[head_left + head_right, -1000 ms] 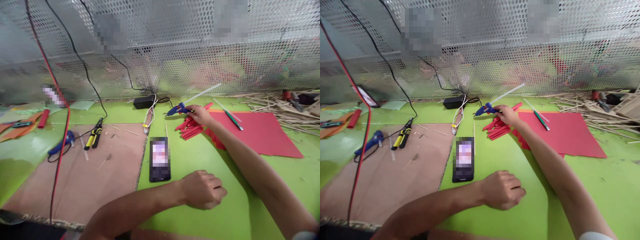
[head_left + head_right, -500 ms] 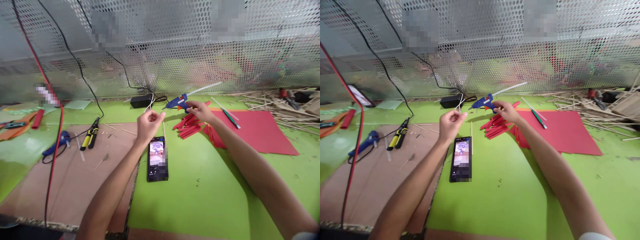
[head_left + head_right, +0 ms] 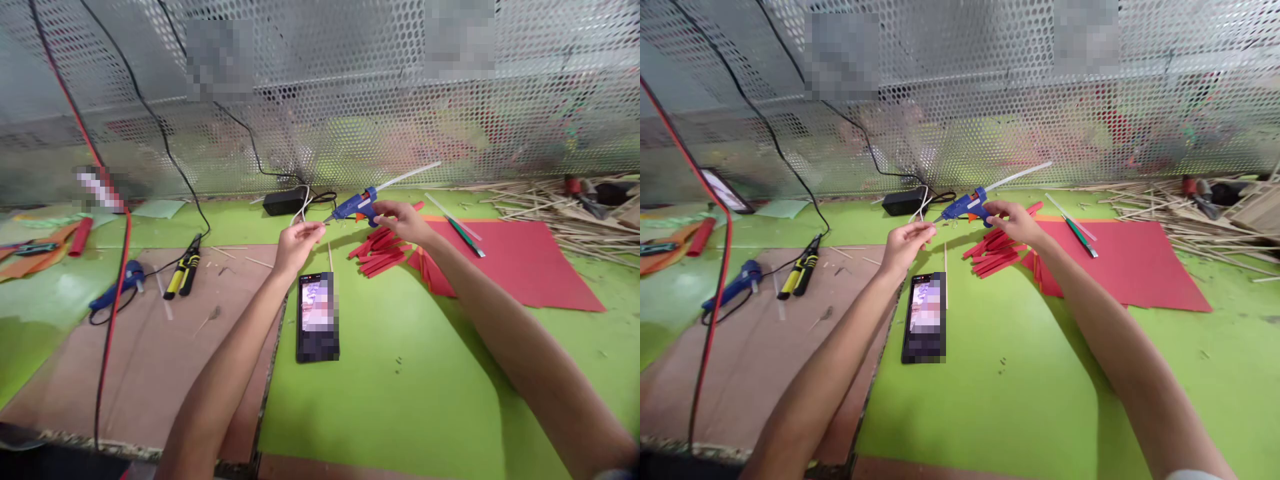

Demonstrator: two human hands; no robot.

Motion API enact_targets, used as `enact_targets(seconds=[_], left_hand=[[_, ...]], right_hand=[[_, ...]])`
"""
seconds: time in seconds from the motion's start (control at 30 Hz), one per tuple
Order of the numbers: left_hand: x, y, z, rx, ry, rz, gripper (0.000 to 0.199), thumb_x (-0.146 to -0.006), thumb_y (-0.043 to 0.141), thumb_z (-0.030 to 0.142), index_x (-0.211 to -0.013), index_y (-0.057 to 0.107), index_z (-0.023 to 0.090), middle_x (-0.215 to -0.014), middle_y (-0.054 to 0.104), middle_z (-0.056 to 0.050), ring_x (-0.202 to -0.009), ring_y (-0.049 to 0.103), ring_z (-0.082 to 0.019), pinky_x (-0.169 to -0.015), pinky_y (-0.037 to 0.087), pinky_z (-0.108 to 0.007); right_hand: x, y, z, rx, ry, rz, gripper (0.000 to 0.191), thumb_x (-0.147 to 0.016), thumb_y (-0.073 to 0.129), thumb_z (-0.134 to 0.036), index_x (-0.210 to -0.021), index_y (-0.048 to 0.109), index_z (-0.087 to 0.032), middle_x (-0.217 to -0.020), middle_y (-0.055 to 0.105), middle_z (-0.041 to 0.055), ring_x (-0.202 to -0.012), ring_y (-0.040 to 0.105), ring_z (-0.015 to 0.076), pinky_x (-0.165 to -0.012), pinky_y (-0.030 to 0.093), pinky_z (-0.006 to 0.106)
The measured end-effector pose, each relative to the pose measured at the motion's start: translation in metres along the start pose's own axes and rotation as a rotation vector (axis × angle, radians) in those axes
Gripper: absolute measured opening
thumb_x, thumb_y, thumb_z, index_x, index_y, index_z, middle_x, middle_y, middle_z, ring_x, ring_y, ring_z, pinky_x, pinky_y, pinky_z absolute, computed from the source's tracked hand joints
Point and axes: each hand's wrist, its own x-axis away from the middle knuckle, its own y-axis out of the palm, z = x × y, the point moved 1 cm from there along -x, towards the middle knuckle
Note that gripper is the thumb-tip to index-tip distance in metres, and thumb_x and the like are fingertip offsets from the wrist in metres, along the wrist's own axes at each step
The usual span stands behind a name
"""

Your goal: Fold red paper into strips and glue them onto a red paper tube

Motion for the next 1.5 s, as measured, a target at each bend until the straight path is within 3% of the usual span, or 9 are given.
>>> enact_targets(seconds=[0.2, 0.57, 1.1, 1.27, 1.37, 1.5], left_hand=[[0.000, 0.002, -0.002, 0.033, 0.002, 0.034, 0.043, -0.077, 0.086, 0.052, -0.099, 0.082, 0.015, -0.094, 0.081, -0.011, -0.077, 0.070, -0.018, -0.062, 0.050, -0.025], [0.001, 0.003, -0.005, 0.051, 0.006, 0.042, 0.037, -0.078, 0.086, 0.048, -0.096, 0.082, 0.015, -0.089, 0.080, -0.009, -0.075, 0.069, -0.018, -0.067, 0.051, -0.028], [-0.003, -0.001, -0.002, 0.108, -0.133, -0.093, 0.041, -0.065, 0.093, 0.049, -0.084, 0.081, 0.014, -0.075, 0.075, -0.008, -0.061, 0.061, -0.013, -0.054, 0.042, -0.025], [0.000, 0.000, 0.001, 0.073, -0.085, -0.098, 0.041, -0.068, 0.093, 0.051, -0.087, 0.082, 0.016, -0.078, 0.077, -0.008, -0.065, 0.064, -0.016, -0.060, 0.047, -0.027], [0.004, 0.003, 0.006, 0.048, -0.035, -0.083, 0.039, -0.072, 0.091, 0.050, -0.090, 0.082, 0.017, -0.082, 0.078, -0.007, -0.071, 0.067, -0.017, -0.067, 0.051, -0.029], [0.008, 0.006, 0.013, 0.051, -0.022, -0.095, 0.037, -0.075, 0.089, 0.049, -0.091, 0.081, 0.017, -0.082, 0.077, -0.006, -0.071, 0.067, -0.017, -0.068, 0.051, -0.029]], right_hand=[[-0.001, 0.002, -0.001, -0.013, -0.008, 0.008, 0.036, -0.087, 0.076, -0.045, -0.113, 0.077, -0.022, -0.107, 0.081, 0.0076, -0.097, 0.076, 0.0280, -0.091, 0.061, 0.043], [-0.002, -0.001, -0.007, 0.002, -0.054, -0.012, 0.028, -0.087, 0.071, -0.042, -0.103, 0.077, -0.020, -0.107, 0.081, 0.0080, -0.098, 0.074, 0.0277, -0.092, 0.058, 0.042], [-0.002, -0.010, -0.012, -0.013, -0.046, -0.021, 0.028, -0.085, 0.075, -0.044, -0.103, 0.078, -0.023, -0.107, 0.080, 0.0060, -0.097, 0.073, 0.0269, -0.093, 0.058, 0.040], [-0.002, -0.009, -0.013, -0.070, -0.018, -0.050, 0.028, -0.080, 0.081, -0.042, -0.099, 0.077, -0.022, -0.101, 0.080, 0.0059, -0.095, 0.072, 0.0272, -0.097, 0.058, 0.045], [-0.004, -0.001, -0.012, -0.143, 0.007, -0.064, 0.036, -0.075, 0.087, -0.044, -0.100, 0.074, -0.022, -0.102, 0.079, 0.0061, -0.097, 0.073, 0.0273, -0.100, 0.058, 0.048], [-0.004, 0.010, -0.012, -0.293, 0.041, -0.088, 0.055, -0.072, 0.089, -0.058, -0.109, 0.069, -0.022, -0.107, 0.080, 0.0083, -0.097, 0.076, 0.0272, -0.091, 0.063, 0.046]])
